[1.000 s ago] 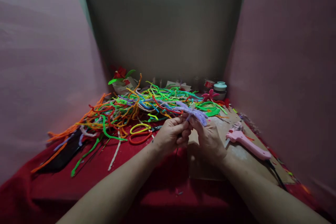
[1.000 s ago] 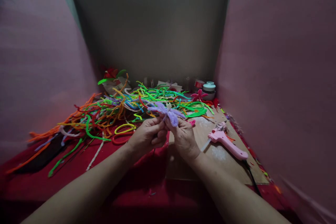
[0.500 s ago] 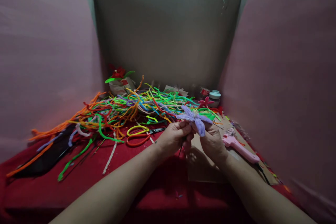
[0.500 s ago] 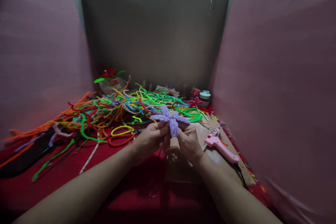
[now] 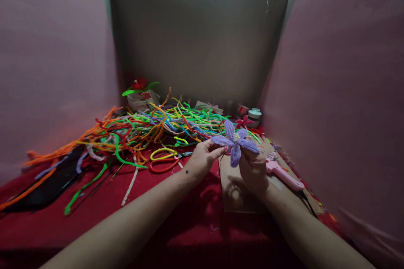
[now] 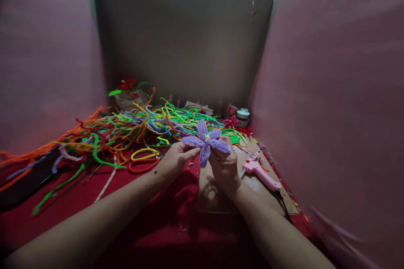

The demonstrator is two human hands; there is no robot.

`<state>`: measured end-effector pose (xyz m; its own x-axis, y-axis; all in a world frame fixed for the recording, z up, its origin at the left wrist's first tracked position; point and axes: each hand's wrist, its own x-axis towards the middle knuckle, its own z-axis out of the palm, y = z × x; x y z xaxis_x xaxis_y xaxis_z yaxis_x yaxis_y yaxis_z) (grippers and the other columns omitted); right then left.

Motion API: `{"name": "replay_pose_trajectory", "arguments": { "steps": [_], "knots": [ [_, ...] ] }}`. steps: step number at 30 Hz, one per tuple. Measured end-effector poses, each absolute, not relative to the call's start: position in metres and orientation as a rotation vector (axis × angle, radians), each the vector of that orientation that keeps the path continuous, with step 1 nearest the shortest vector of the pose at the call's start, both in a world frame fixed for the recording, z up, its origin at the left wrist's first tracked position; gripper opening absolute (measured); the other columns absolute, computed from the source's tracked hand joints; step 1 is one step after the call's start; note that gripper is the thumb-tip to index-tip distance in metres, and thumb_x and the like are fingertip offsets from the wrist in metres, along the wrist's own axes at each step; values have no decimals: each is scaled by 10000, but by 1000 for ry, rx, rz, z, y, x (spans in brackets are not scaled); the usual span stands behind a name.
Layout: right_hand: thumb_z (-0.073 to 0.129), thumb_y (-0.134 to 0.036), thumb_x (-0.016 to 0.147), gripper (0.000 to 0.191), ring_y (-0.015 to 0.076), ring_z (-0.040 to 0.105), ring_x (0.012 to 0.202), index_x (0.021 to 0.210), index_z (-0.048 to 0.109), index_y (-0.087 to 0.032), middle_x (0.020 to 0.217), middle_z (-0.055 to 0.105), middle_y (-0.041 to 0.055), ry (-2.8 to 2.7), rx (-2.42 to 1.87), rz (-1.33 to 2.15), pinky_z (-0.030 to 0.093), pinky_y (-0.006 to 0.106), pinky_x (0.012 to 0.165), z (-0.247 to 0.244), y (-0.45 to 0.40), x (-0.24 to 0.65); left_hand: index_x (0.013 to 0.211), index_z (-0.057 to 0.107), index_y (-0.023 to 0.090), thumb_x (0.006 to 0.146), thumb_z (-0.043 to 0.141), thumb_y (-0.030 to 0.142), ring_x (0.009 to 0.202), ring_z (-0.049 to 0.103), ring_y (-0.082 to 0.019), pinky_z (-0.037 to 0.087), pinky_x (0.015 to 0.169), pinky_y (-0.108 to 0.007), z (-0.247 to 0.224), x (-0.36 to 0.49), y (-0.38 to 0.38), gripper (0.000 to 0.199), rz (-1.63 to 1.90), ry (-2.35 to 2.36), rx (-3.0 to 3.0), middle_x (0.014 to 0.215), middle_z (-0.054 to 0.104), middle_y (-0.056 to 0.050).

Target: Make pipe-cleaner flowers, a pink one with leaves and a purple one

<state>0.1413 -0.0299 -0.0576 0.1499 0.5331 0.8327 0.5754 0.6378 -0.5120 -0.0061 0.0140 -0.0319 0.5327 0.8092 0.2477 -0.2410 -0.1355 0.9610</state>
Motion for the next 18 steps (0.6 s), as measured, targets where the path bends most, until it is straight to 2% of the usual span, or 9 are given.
{"name": "replay_pose_trajectory", "arguments": {
  "steps": [3,5,7,9,12,18],
  "knots": [
    [525,-237,875,240,200,527,834,661,628,-204,795,577,49,-1542,-996,-136,435,389,783,-54,-33,141,794,679,130,676,718,245,577,500,-97,400,591,-237,-31,-23,20,169,870,549,1410,672,620,2],
    [525,-215,873,254,199,521,817,632,605,-204,764,562,41,-1573,-1029,-180,434,388,768,-55,-35,141,834,676,133,704,712,284,591,523,-102,412,601,-243,-33,-31,20,203,758,490,1349,681,619,-5],
    [531,-184,866,196,201,538,819,691,616,-208,761,577,34,-1585,-1067,-207,443,387,760,-60,-37,141,835,678,126,726,701,318,642,547,-116,430,629,-253,-34,-34,17,222,688,412,1284,718,629,-24],
    [546,-147,851,130,205,563,837,776,627,-216,791,611,29,-1588,-1097,-229,455,385,759,-65,-39,141,862,693,122,729,703,282,677,554,-116,426,647,-244,-32,-32,11,208,678,345,1279,774,649,-37],
    [572,-108,822,132,208,580,847,832,625,-229,820,633,19,-1606,-1122,-263,469,385,762,-68,-43,141,758,693,121,744,689,254,636,529,-97,406,633,-226,-28,-27,3,133,678,317,1253,699,633,-13],
    [574,-117,808,163,223,560,868,918,597,-235,911,597,40,-1599,-1109,-273,474,402,762,-59,-49,138,619,650,128,730,713,249,593,507,-84,386,608,-209,-17,-24,-1,176,652,351,1205,600,597,15]
  ]
}}
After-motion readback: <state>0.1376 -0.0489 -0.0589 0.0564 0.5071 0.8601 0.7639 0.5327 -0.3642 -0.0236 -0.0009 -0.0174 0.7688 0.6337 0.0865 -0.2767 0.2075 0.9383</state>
